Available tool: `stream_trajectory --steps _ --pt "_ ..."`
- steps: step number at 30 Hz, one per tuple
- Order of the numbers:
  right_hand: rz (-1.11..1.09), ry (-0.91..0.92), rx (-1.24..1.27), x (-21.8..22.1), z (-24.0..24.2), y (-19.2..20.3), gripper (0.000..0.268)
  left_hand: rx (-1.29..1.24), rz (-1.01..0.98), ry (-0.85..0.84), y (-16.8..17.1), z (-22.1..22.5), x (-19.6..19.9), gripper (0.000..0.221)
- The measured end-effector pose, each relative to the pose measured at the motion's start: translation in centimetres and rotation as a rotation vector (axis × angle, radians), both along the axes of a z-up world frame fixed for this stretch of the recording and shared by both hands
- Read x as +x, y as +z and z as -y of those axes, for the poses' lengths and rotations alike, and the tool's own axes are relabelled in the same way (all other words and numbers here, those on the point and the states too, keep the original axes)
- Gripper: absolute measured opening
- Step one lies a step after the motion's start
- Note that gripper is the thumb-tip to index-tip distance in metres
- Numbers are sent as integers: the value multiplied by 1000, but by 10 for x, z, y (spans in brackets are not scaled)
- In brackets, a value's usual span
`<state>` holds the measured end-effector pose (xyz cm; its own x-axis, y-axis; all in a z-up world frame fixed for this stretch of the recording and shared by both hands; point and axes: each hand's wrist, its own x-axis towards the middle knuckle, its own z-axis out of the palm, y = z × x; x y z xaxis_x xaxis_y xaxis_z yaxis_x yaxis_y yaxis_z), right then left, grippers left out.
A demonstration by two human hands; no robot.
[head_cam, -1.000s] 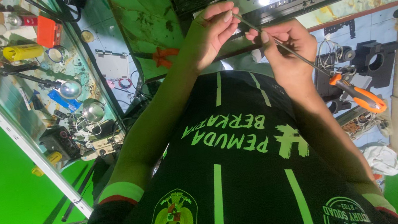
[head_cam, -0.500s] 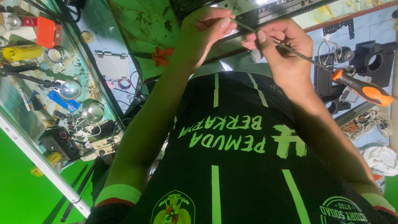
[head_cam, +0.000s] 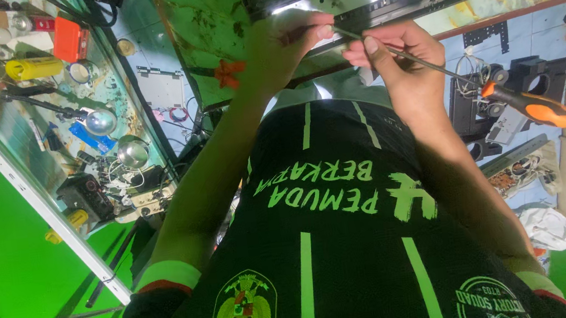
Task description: The person is repairing an electronic keyboard by using a screwdriver to remove screws from a metal plate and manipulating internal wires and components on a repair bench.
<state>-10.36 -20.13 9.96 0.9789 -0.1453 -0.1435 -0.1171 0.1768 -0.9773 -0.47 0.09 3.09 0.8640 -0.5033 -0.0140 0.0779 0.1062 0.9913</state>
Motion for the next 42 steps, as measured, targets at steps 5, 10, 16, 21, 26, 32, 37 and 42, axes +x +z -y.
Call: stream_trajectory --steps 5,10,16,21,26,32,37,42 --pt "47 14 -42 -4 1 -1 12 -27 -113 61 -5 6 -6 22" --pt "35 17 -25 -6 4 0 12 1 -111 13 -7 3 -7 24" --pt "51 46 -22 -6 8 -2 10 -92 -186 -41 -13 2 -9 28" --pt "34 84 -57 -5 11 -1 8 -32 -144 -43 -13 -3 -10 27" --pt "44 88 -101 -6 9 4 7 -31 -205 -32 -6 -5 -11 28" --pt "55 65 -70 -6 6 4 8 -42 -250 -37 2 -6 -13 30" --pt "57 87 -108 -6 8 2 8 -109 -286 -53 2 -6 -12 30" --pt "42 82 -108 -6 11 -3 8 -45 -246 -80 1 -5 -10 29"
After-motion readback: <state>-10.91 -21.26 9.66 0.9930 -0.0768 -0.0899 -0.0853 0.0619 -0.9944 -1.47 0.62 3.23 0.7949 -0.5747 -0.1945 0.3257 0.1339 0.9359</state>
